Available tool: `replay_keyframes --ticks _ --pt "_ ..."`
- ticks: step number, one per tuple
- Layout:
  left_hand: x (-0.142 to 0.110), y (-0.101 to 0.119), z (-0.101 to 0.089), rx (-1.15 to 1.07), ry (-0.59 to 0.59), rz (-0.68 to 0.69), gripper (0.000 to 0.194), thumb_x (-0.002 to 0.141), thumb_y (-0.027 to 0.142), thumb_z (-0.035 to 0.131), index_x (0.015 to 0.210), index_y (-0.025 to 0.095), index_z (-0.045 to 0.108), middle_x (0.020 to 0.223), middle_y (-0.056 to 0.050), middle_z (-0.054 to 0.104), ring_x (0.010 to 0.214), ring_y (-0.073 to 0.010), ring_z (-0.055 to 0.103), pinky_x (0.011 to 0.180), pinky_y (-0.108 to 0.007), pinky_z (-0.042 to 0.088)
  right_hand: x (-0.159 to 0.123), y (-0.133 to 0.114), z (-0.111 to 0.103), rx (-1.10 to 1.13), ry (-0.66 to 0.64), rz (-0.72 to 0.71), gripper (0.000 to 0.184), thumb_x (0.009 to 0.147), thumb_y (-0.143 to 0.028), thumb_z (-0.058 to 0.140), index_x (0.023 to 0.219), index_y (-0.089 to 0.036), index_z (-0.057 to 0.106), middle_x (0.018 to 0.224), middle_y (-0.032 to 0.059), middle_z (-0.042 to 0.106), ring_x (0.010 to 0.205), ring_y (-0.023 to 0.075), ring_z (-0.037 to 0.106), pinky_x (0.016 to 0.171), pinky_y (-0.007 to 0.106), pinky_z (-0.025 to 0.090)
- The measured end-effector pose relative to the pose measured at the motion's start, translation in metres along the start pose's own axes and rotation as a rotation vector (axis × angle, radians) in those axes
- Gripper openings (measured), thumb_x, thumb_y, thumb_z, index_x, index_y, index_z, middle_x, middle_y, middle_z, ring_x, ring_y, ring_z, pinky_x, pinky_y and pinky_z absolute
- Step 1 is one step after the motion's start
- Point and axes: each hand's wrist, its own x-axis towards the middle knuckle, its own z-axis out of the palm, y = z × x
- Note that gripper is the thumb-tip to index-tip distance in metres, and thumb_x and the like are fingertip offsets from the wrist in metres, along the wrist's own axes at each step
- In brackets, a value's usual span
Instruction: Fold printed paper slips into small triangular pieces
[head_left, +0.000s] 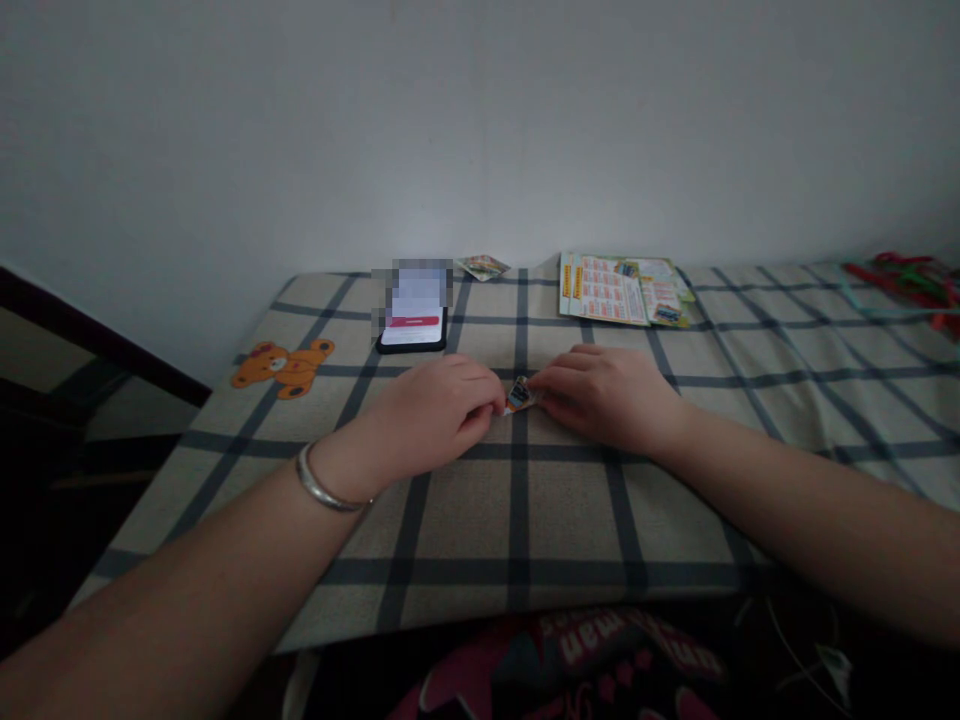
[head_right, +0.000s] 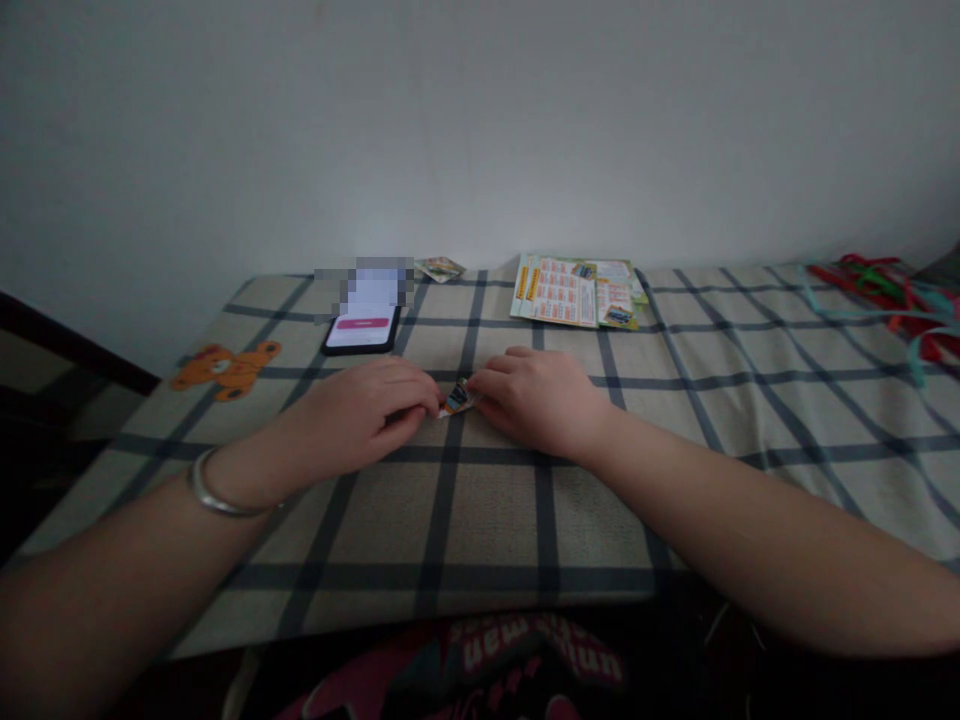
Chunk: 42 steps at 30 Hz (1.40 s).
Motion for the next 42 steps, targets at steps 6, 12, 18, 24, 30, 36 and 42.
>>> replay_keyframes --ticks 6,12,18,24,30,36,42 --pt "0.001 0.001 0.000 -0.037 0.033 -0.038 0.018 0.088 0.015 0.050 0.096 0.018 0.066 0.097 -0.002 0.069 0.095 -0.0183 0.061 0.087 -0.034 0.048 0.000 -0.003 0.000 -0.009 -0.005 0.002 0.026 0.093 -0.030 0.051 0.106 -0.023 0.072 0.095 0.0042 0.069 0.086 0.0194 0.060 0.065 0.031 0.035" --pt "0.002 0.001 0.003 -0.097 0.080 -0.127 0.021 0.086 0.017 0.055 0.103 0.019 0.066 0.101 -0.003 0.070 0.099 -0.0189 0.062 0.089 -0.035 0.049 0.003 -0.006 -0.002 -0.030 -0.012 0.048 0.025 0.090 -0.028 0.052 0.103 -0.021 0.072 0.090 0.0049 0.069 0.081 0.0190 0.060 0.060 0.031 0.031" --pt "0.005 -0.002 0.007 -0.290 0.109 -0.297 0.019 0.087 0.019 0.053 0.099 0.021 0.068 0.096 0.001 0.071 0.088 -0.0143 0.065 0.078 -0.028 0.052 0.008 -0.010 0.001 -0.035 0.003 0.102 0.025 0.086 -0.025 0.049 0.094 -0.019 0.071 0.087 0.0054 0.068 0.078 0.0189 0.060 0.057 0.031 0.028" --pt "0.006 0.003 0.009 -0.352 0.146 -0.320 0.016 0.086 0.024 0.058 0.098 0.020 0.067 0.095 0.000 0.071 0.088 -0.0152 0.065 0.079 -0.030 0.052 0.008 -0.010 0.001 0.038 0.064 0.160 0.021 0.086 -0.027 0.049 0.088 -0.018 0.069 0.084 0.0056 0.070 0.073 0.0173 0.059 0.057 0.030 0.028" --pt "0.008 0.009 0.013 -0.367 0.232 -0.313 0.007 0.084 0.020 0.061 0.087 0.020 0.067 0.086 0.001 0.069 0.081 -0.0143 0.063 0.076 -0.029 0.052 0.007 -0.014 0.000 0.170 0.094 0.165 0.018 0.085 -0.028 0.053 0.087 -0.019 0.068 0.078 0.0030 0.069 0.069 0.0150 0.059 0.058 0.027 0.031" --pt "0.009 0.008 0.017 -0.463 0.269 -0.349 0.005 0.084 0.021 0.063 0.089 0.019 0.063 0.084 0.002 0.068 0.079 -0.0136 0.066 0.073 -0.028 0.052 0.007 -0.018 0.001 0.321 0.088 0.259 0.016 0.084 -0.032 0.058 0.085 -0.021 0.069 0.074 -0.0001 0.069 0.065 0.0131 0.060 0.058 0.025 0.034" --pt "0.011 0.011 0.018 -0.436 0.336 -0.346 0.005 0.085 0.020 0.062 0.089 0.019 0.064 0.085 0.002 0.068 0.078 -0.0126 0.065 0.073 -0.027 0.053 0.008 -0.017 0.002 0.463 0.082 0.339 0.017 0.083 -0.034 0.059 0.089 -0.021 0.067 0.072 -0.0006 0.069 0.063 0.0123 0.060 0.056 0.024 0.036"
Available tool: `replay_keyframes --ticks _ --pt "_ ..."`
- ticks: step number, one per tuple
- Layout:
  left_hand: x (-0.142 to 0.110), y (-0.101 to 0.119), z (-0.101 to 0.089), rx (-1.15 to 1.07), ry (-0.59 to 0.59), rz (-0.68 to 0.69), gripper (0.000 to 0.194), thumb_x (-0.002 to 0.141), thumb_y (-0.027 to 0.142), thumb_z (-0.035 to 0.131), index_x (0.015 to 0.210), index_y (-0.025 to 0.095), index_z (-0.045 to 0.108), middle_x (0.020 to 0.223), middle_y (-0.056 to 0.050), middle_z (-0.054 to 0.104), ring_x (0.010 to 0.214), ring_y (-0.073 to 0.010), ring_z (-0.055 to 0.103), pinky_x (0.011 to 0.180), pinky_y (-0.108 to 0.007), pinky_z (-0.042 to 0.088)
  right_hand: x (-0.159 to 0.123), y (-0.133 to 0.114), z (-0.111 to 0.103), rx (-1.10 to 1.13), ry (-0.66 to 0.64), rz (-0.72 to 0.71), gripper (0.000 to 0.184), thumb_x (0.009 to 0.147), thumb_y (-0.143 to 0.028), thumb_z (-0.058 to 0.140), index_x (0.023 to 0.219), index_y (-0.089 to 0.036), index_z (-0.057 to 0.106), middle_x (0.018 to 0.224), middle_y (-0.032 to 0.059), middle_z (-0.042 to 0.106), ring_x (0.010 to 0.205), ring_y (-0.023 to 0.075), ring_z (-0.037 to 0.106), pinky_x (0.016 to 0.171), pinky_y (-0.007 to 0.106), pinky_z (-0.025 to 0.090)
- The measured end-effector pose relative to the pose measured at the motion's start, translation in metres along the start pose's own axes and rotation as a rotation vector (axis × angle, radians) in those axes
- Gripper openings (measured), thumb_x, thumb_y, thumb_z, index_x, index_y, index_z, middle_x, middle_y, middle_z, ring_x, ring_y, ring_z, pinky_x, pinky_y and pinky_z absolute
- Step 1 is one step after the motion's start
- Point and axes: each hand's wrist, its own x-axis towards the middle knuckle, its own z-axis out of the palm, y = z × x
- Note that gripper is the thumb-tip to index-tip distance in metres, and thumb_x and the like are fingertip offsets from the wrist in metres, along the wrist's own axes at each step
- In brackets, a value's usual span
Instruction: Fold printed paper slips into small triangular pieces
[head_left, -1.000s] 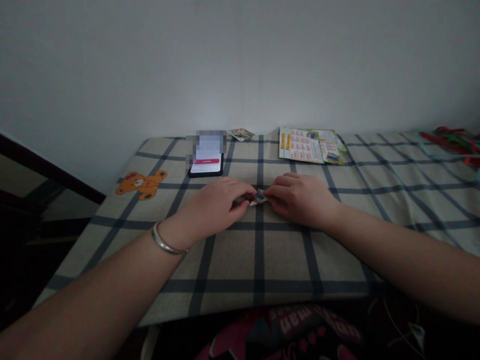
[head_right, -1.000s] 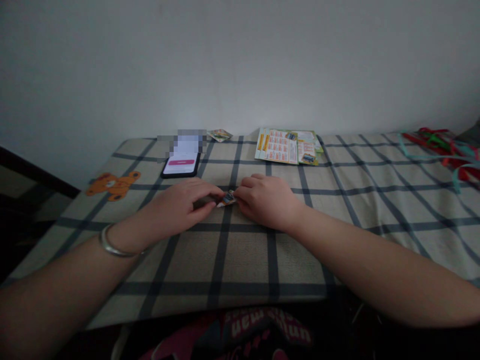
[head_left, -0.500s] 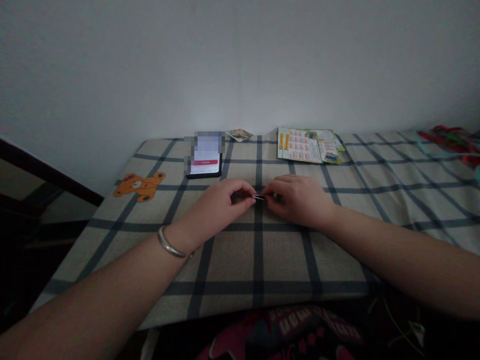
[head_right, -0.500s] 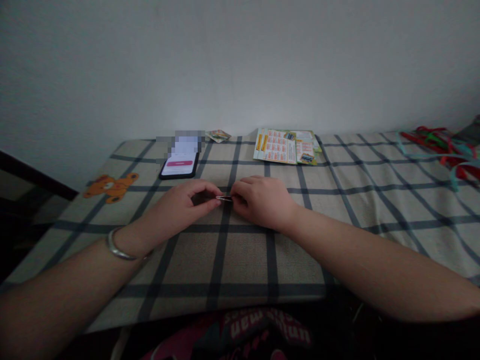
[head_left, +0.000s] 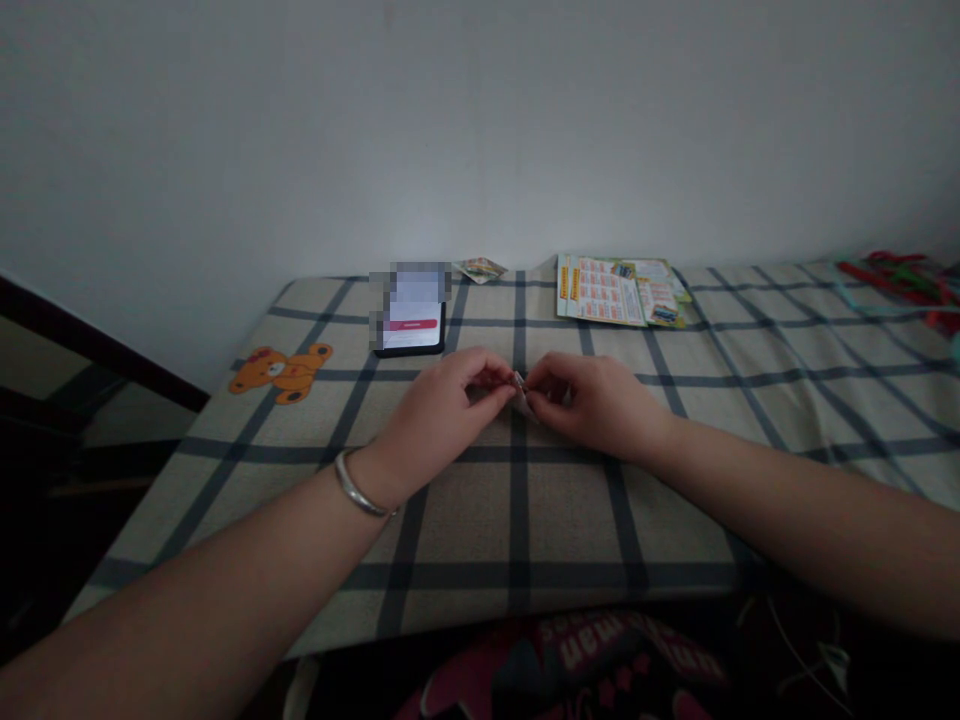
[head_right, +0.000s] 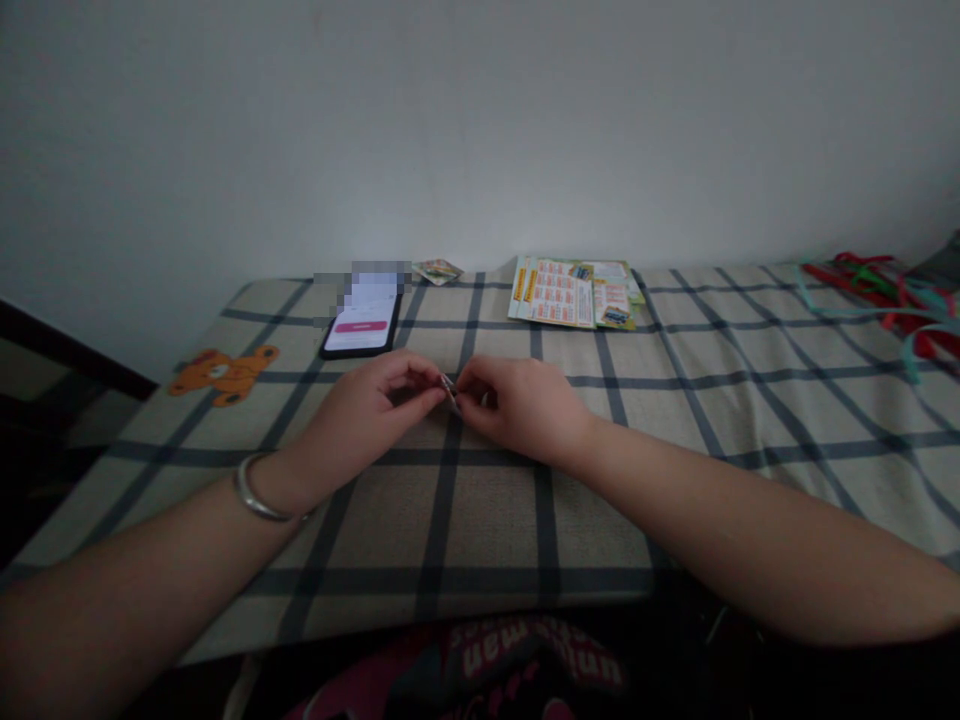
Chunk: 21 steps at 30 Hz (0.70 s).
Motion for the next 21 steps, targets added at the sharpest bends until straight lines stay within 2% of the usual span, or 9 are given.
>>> replay_keyframes --ticks 4,11,15,21 --pt "0.0000 -0.0007 0.0004 -0.004 0.029 0.044 0.009 0.086 0.018 0.061 0.094 0.019 0.065 0.089 0.001 0.068 0.081 -0.0116 0.065 0.075 -0.026 0.053 0.0006 -0.0001 0.0002 0.046 0.009 0.013 0.016 0.083 -0.033 0.059 0.088 -0.020 0.066 0.072 -0.0007 0.069 0.061 0.0116 0.060 0.055 0.024 0.037" --pt "-0.0002 -0.0024 -0.0007 0.003 0.003 0.138 0.012 0.087 0.016 0.062 0.097 0.019 0.066 0.094 0.000 0.065 0.088 -0.0117 0.063 0.079 -0.026 0.053 0.0004 0.0026 0.0031 0.097 0.019 0.027 0.014 0.082 -0.033 0.061 0.088 -0.020 0.062 0.072 -0.0010 0.068 0.062 0.0120 0.061 0.054 0.024 0.039" --pt "-0.0019 -0.0030 0.0009 -0.047 -0.039 0.149 0.018 0.085 0.019 0.065 0.103 0.020 0.063 0.103 -0.002 0.062 0.096 -0.0138 0.062 0.082 -0.028 0.056 0.0008 0.0039 0.0039 0.118 0.032 0.040 0.013 0.082 -0.032 0.062 0.087 -0.020 0.061 0.072 -0.0009 0.068 0.063 0.0125 0.062 0.055 0.025 0.040" --pt "-0.0018 -0.0018 0.0038 0.048 -0.040 0.137 0.025 0.082 0.013 0.066 0.104 0.020 0.059 0.104 -0.002 0.060 0.096 -0.0146 0.060 0.083 -0.031 0.054 0.0021 0.0062 0.0057 0.110 0.028 0.039 0.014 0.083 -0.034 0.062 0.086 -0.020 0.061 0.073 -0.0007 0.069 0.063 0.0128 0.062 0.054 0.025 0.039"
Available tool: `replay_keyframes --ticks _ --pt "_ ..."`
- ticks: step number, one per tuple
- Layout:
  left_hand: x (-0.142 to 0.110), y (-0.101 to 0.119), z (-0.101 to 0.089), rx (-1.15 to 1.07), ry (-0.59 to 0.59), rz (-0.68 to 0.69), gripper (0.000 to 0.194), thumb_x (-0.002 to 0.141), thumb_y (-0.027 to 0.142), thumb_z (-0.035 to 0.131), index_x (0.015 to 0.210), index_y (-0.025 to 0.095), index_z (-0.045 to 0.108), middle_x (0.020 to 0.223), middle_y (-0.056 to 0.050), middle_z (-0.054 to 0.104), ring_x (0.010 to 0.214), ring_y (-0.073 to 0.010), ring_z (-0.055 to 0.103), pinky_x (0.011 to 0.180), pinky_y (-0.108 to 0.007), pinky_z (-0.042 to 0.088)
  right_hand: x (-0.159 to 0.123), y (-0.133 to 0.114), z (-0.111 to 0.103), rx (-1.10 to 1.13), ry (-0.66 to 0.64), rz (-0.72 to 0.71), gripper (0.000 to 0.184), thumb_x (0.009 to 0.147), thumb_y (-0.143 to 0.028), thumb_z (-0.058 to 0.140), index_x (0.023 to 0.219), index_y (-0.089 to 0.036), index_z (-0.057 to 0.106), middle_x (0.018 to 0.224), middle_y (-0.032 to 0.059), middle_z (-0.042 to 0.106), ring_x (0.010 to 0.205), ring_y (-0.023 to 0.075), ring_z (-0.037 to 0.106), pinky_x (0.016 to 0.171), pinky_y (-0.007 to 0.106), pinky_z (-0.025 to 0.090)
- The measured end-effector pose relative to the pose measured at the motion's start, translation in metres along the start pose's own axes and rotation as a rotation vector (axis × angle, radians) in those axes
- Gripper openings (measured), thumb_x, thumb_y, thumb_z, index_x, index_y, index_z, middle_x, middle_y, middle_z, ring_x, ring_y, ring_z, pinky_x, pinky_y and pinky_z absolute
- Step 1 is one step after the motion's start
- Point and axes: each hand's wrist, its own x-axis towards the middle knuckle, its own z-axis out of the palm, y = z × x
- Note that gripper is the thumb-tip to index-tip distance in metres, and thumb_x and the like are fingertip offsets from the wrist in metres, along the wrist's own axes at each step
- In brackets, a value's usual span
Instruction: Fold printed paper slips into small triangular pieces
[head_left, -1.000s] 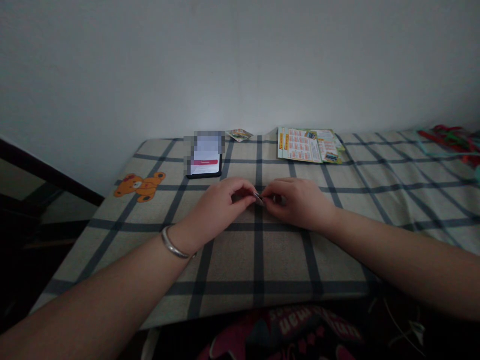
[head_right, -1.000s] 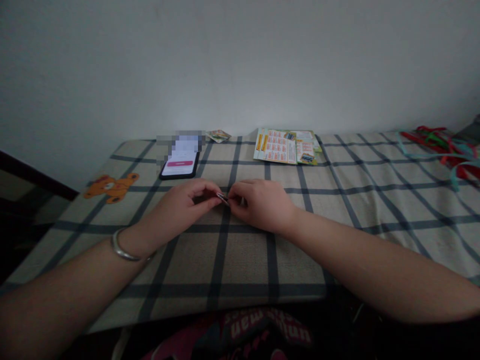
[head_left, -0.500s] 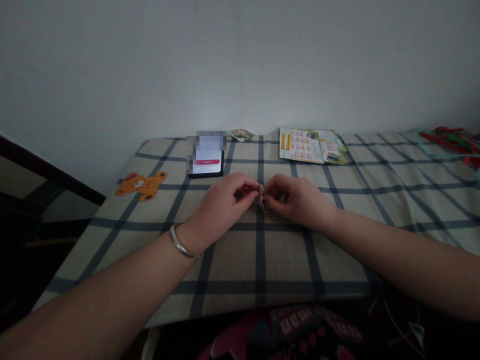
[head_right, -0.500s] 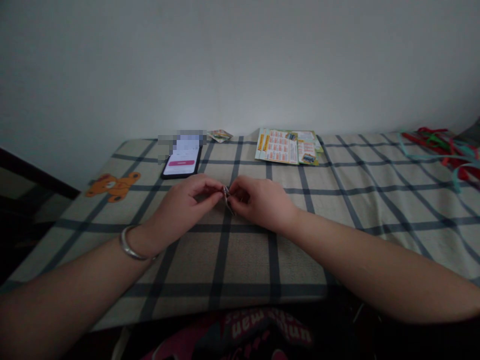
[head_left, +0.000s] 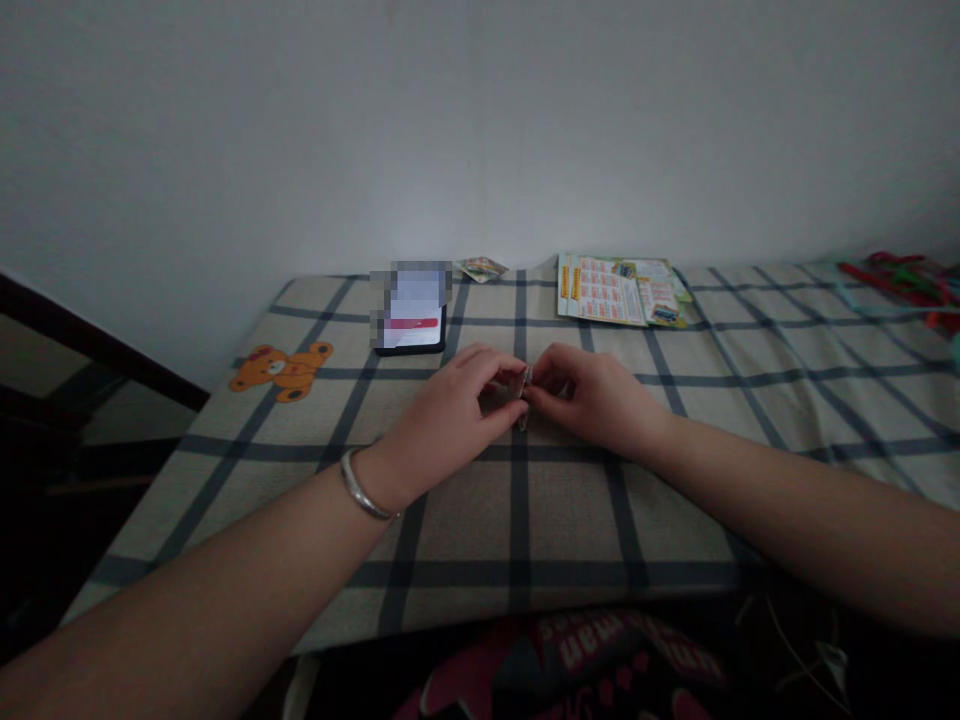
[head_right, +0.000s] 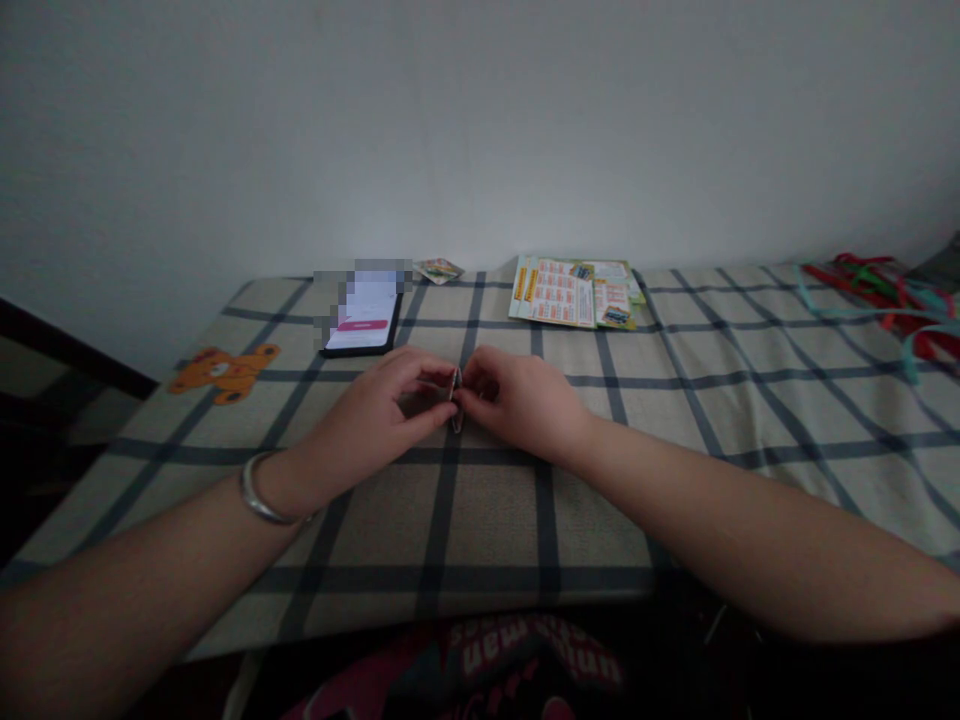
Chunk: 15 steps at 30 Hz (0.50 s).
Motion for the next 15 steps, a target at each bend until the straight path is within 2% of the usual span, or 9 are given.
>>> replay_keyframes --ticks 7,15 --pt "0.001 0.000 -0.003 0.015 -0.007 0.010 0.021 0.082 0.014 0.065 0.102 0.018 0.059 0.099 0.000 0.060 0.092 -0.0135 0.059 0.082 -0.029 0.050 0.000 -0.002 -0.001 -0.054 -0.014 0.007 0.013 0.085 -0.034 0.062 0.088 -0.021 0.063 0.075 -0.0008 0.070 0.064 0.0125 0.062 0.054 0.025 0.038" --pt "0.003 -0.004 -0.011 -0.003 -0.107 0.027 0.016 0.084 0.014 0.061 0.099 0.020 0.062 0.096 0.001 0.063 0.091 -0.0137 0.059 0.081 -0.028 0.047 -0.001 0.003 -0.005 -0.172 -0.018 -0.077 0.012 0.086 -0.032 0.062 0.091 -0.023 0.068 0.075 -0.0018 0.069 0.063 0.0117 0.060 0.056 0.024 0.037"
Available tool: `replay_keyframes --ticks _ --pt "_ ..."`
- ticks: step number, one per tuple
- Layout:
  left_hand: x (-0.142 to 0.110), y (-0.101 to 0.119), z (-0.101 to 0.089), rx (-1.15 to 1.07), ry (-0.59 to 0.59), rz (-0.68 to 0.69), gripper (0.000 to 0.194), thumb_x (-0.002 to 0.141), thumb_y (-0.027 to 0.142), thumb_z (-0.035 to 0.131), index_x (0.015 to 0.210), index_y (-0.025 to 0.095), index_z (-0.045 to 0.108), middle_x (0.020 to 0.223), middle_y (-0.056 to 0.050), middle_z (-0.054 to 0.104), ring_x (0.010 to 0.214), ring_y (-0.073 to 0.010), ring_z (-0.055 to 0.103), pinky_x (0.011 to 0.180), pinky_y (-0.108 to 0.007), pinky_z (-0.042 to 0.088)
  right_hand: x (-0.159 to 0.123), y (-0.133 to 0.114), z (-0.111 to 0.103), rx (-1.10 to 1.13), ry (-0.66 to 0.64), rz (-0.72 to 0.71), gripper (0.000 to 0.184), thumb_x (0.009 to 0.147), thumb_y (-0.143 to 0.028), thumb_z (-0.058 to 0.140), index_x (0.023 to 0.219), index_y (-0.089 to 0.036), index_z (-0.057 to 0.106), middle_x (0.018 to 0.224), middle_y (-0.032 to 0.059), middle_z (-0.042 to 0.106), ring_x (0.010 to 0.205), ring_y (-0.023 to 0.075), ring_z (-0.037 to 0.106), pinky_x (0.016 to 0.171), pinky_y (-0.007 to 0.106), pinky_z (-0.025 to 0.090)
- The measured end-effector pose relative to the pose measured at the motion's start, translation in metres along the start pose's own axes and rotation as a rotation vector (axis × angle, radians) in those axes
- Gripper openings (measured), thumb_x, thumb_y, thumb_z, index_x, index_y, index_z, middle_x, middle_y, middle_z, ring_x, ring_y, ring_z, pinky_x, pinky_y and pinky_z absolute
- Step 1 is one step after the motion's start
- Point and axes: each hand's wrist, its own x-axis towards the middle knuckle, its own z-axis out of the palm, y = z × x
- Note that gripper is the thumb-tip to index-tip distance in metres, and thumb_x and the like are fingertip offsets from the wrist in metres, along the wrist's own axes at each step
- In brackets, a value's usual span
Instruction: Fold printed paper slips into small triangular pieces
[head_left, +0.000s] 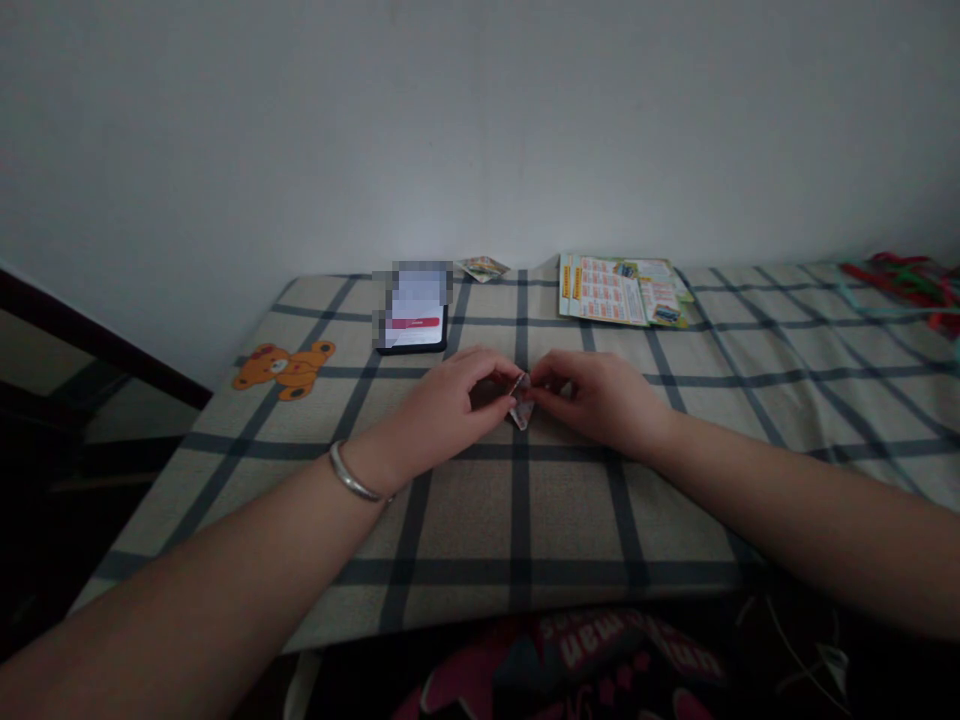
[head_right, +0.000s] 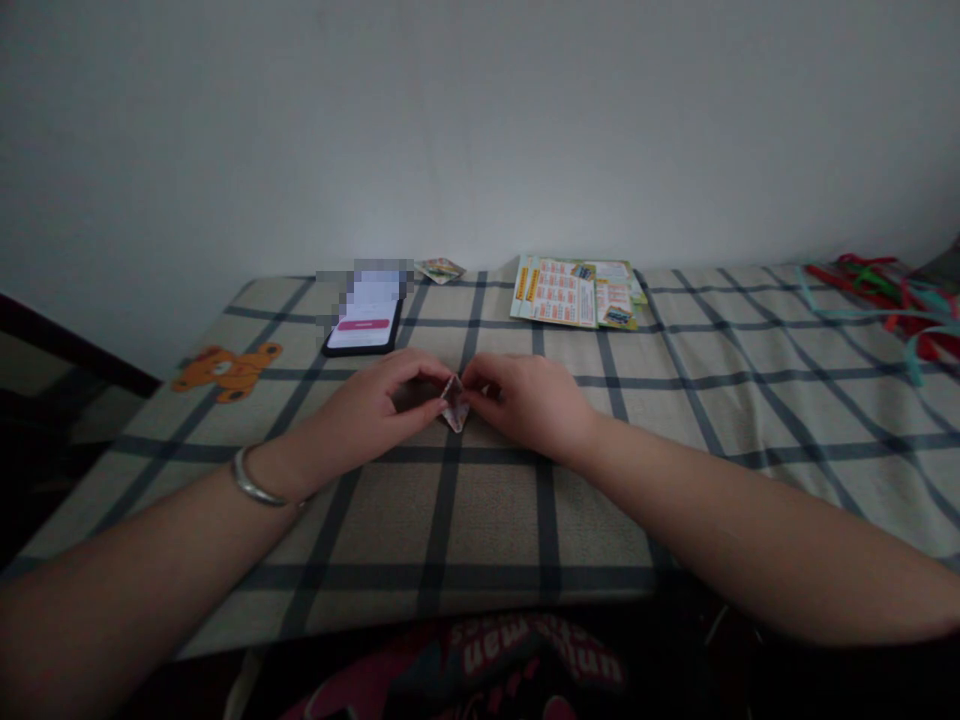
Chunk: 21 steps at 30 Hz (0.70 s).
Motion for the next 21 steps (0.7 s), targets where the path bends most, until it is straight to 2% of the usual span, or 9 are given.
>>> replay_keyframes --ticks 3,10,15,21 --pt "0.000 -0.002 -0.003 0.033 -0.019 0.015 0.015 0.085 0.016 0.061 0.100 0.020 0.063 0.096 0.001 0.065 0.091 -0.0144 0.060 0.081 -0.029 0.047 0.000 0.003 0.000 0.000 0.006 -0.042 0.011 0.086 -0.030 0.063 0.090 -0.022 0.069 0.073 -0.0016 0.069 0.062 0.0113 0.059 0.056 0.023 0.037" --pt "0.001 -0.007 -0.009 0.085 -0.122 0.156 0.016 0.090 0.017 0.059 0.104 0.020 0.067 0.101 0.000 0.068 0.099 -0.0130 0.061 0.089 -0.027 0.047 -0.001 0.011 -0.001 -0.037 0.004 -0.204 0.010 0.087 -0.027 0.064 0.089 -0.021 0.071 0.079 0.0006 0.069 0.069 0.0120 0.060 0.060 0.023 0.040" --pt "0.001 -0.011 -0.011 0.104 -0.138 0.198 0.019 0.089 0.016 0.061 0.105 0.021 0.070 0.104 0.000 0.070 0.100 -0.0120 0.063 0.091 -0.026 0.047 0.000 0.013 -0.003 -0.028 -0.030 -0.249 0.011 0.088 -0.027 0.063 0.090 -0.020 0.072 0.084 0.0021 0.072 0.075 0.0139 0.064 0.065 0.024 0.044" --pt "0.001 -0.009 -0.013 0.139 -0.165 0.216 0.020 0.088 0.017 0.061 0.104 0.024 0.072 0.105 -0.001 0.072 0.099 -0.0142 0.065 0.089 -0.029 0.049 0.002 0.013 -0.005 -0.046 -0.096 -0.266 0.013 0.090 -0.028 0.062 0.092 -0.020 0.072 0.089 0.0035 0.072 0.084 0.0164 0.064 0.073 0.027 0.047"
